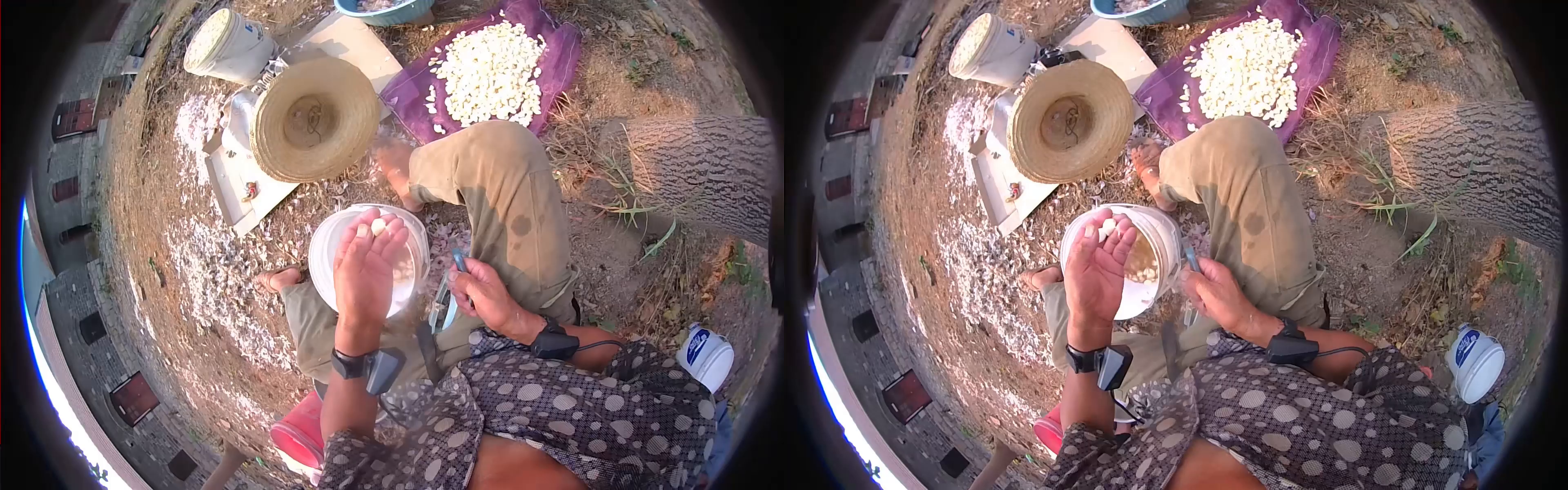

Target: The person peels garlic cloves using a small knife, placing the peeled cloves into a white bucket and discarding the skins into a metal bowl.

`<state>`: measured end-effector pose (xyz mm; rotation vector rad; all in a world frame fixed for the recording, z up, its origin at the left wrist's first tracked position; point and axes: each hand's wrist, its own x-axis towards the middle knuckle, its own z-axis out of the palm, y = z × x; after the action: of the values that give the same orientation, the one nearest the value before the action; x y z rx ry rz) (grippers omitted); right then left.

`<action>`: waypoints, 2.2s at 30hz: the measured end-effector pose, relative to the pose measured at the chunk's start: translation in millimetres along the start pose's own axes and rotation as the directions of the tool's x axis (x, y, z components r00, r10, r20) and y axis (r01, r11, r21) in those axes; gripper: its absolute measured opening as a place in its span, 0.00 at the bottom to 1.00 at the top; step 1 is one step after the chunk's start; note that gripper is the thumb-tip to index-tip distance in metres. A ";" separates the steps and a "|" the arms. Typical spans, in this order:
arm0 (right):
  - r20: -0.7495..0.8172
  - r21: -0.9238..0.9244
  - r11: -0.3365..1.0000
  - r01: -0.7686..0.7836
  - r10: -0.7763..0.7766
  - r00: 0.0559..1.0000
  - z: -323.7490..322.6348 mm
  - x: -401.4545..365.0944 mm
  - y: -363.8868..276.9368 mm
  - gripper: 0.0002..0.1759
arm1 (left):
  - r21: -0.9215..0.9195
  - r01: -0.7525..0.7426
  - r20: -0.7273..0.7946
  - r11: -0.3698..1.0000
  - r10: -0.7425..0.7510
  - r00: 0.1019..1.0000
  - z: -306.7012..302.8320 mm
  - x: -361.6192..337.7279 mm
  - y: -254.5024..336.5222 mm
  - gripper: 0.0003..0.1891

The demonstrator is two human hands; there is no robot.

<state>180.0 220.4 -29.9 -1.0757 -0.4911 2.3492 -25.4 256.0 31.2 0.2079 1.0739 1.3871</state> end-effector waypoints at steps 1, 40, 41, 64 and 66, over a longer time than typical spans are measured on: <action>0.000 -0.002 1.000 -0.019 0.019 1.000 0.7 -0.9 -2.2 0.08 | 0.028 -0.022 0.069 0.999 0.020 0.997 21.8 15.9 12.5 0.20; -0.039 -0.040 0.862 -0.505 0.503 0.863 31.8 47.2 -15.2 0.10 | 1.000 0.010 -0.012 -0.006 -0.396 0.918 -256.1 157.9 -168.8 0.12; -0.045 -0.044 0.865 -0.499 0.497 0.866 32.8 48.9 -13.7 0.10 | 0.999 0.007 -0.022 -0.038 -0.407 0.913 -256.7 155.4 -173.8 0.12; 0.119 -0.005 0.974 -0.227 0.226 0.967 48.5 -16.1 16.7 0.17 | -0.113 -0.004 -0.275 0.994 -0.027 0.961 -167.1 -120.4 -54.9 0.10; 0.149 -0.113 0.975 -0.191 0.207 0.967 47.1 -19.2 27.0 0.20 | -0.169 -0.078 -0.288 0.983 0.027 0.957 -149.8 -143.8 -72.8 0.10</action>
<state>146.2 182.2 -3.1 -1.0268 -0.5868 2.6270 -55.9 46.8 -30.0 -0.0990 1.1770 1.5856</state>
